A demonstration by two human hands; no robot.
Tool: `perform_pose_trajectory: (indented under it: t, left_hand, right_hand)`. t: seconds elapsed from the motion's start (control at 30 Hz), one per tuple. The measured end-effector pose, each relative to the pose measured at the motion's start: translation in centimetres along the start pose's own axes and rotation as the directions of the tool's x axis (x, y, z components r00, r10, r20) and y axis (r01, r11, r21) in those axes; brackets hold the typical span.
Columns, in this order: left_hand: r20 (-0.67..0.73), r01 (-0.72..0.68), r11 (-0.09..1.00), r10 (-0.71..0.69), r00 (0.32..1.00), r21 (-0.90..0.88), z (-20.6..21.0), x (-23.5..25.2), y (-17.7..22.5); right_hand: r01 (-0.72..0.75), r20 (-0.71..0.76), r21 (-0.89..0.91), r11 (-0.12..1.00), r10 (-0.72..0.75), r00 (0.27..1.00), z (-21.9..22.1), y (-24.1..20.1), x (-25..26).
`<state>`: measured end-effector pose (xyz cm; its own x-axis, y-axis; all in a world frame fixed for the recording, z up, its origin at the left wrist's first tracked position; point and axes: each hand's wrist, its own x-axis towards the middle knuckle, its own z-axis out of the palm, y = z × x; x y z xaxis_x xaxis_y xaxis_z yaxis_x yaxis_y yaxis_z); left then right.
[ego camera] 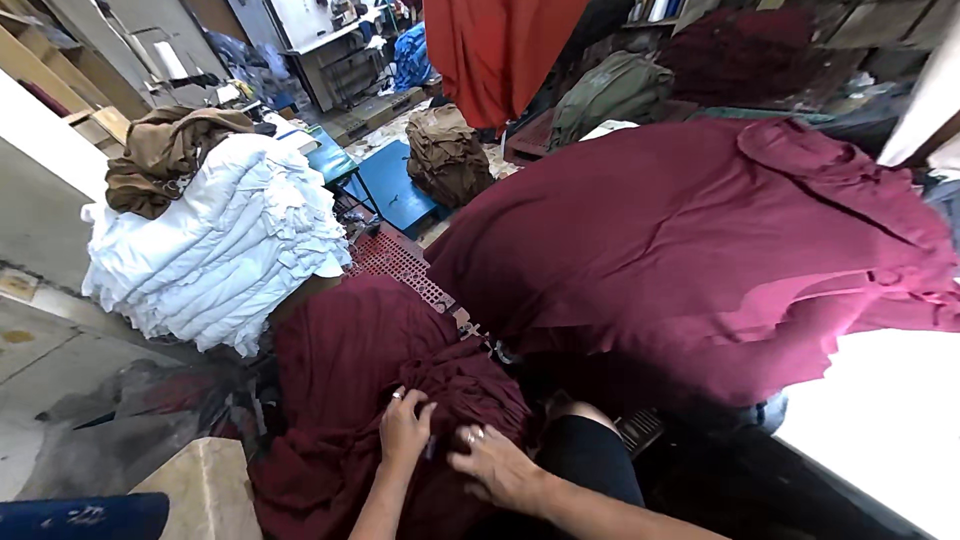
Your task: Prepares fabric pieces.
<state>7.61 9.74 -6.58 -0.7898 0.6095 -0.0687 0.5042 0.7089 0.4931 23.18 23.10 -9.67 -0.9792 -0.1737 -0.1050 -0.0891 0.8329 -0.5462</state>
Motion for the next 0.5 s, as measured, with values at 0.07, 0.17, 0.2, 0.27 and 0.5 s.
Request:
perform_pose_trajectory:
  t: [0.07, 0.17, 0.2, 0.27, 0.5]
  left_hand:
    - [0.031, 0.090, 0.996, -0.090, 0.995, -0.001, -0.9, 2.8, -0.9]
    - [0.027, 0.208, 0.978, -0.207, 0.978, -0.020, -1.0, 5.5, -2.8]
    - [0.017, 0.226, 0.974, -0.226, 0.974, -0.027, -0.8, 5.8, -3.3]
    - [-0.005, 0.225, 0.973, -0.226, 0.974, -0.045, -0.6, 5.8, -3.5]
    - [-0.069, 0.007, 0.996, -0.013, 0.998, -0.089, -0.3, 0.6, -0.2]
  right_hand:
    - [-0.116, 0.281, -0.052, 0.992, 0.126, 0.951, 1.4, 1.0, -1.5]
    - [-0.239, 0.357, -0.120, 0.964, 0.267, 0.895, 1.4, 2.7, -2.9]
    - [-0.228, 0.338, -0.116, 0.967, 0.254, 0.906, 0.9, 2.6, -3.1]
    - [-0.187, 0.298, -0.107, 0.977, 0.211, 0.931, -0.6, 2.0, -3.1]
    - [-0.075, -0.074, -0.108, 0.991, 0.067, 0.995, -4.8, 0.5, 1.2]
